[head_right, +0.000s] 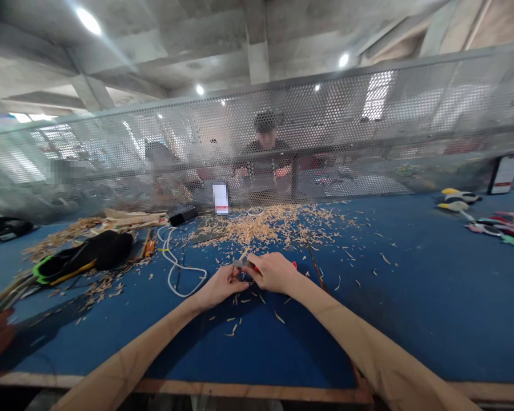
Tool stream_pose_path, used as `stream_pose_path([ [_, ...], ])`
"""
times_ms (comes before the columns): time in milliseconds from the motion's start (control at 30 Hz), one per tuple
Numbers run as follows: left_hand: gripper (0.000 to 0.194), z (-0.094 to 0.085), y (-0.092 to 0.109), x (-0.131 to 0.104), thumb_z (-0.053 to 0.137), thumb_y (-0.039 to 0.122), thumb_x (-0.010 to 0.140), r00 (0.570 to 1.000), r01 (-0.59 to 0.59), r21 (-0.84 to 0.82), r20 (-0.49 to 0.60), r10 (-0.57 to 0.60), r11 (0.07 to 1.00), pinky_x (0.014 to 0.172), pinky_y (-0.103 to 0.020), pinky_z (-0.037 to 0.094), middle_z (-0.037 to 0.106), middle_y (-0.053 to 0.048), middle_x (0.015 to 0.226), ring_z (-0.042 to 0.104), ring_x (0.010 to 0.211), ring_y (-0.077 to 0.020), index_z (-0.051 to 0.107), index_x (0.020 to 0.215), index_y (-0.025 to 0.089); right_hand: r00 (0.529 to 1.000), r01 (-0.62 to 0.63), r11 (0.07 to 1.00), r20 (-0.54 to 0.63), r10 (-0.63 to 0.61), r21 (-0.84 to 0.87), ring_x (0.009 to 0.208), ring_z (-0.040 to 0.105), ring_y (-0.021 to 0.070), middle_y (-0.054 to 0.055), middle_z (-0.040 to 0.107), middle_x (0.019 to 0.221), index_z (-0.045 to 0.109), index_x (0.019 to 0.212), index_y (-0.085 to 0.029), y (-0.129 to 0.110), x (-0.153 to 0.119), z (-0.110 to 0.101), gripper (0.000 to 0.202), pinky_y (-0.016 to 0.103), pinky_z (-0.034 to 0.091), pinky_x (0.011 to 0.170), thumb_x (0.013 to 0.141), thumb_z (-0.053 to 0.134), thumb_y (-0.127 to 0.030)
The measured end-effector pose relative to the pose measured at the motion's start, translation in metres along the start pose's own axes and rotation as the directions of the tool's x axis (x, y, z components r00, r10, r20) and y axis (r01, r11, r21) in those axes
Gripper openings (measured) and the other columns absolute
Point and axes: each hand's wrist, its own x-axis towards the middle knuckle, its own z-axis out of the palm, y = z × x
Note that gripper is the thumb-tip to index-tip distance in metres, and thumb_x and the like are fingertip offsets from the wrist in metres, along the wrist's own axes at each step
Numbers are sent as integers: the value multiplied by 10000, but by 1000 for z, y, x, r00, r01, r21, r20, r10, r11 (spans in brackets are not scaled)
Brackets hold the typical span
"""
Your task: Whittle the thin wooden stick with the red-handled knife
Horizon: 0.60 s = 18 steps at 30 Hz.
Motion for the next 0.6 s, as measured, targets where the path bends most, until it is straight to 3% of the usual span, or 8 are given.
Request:
stream_pose_path([
  [133,459,3,3,-7,673,482,813,992,42,185,-127,-19,982,550,-258,229,290,83,613,275,592,-99,322,654,233,962,-253,967,-104,254,18,658,649,196,75,732,793,614,1076,-189,48,-2,-9,333,276,301,602,1056,360,-405],
  [233,470,6,4,-9,637,549,826,990,32,150,-140,-10,988,544,-247,238,293,85,621,276,585,-98,318,676,238,915,-334,938,-209,346,91,646,632,199,64,701,753,611,1020,-193,68,-8,-15,336,277,319,611,1045,340,-390],
  [300,468,7,5,-7,628,590,817,992,46,40,-116,-41,998,524,-236,238,308,92,609,278,552,-91,340,704,239,934,-258,958,-223,280,121,626,621,191,52,686,723,608,990,-198,55,-11,-14,353,277,320,612,1045,332,-410],
  [433,386,7,6,-4,674,528,770,997,69,-108,-16,-71,992,505,-230,258,366,86,561,305,518,-85,456,715,214,995,-20,995,-100,30,96,667,645,189,48,711,746,609,1028,-200,-1,-10,-1,342,280,309,620,1053,367,-440],
  [500,306,5,5,-4,705,422,715,1000,21,-113,6,-20,993,531,-236,284,416,63,561,336,550,-91,513,673,188,999,25,998,-29,-23,59,718,666,194,60,736,807,601,1086,-199,-20,-8,4,319,280,302,624,1061,383,-431],
  [600,221,3,3,-2,676,313,655,1000,-9,-88,0,9,996,554,-243,289,446,45,563,348,579,-97,509,606,177,999,12,1000,34,-13,6,738,680,198,73,749,845,587,1120,-198,-26,-7,5,313,279,284,609,1073,382,-430],
])
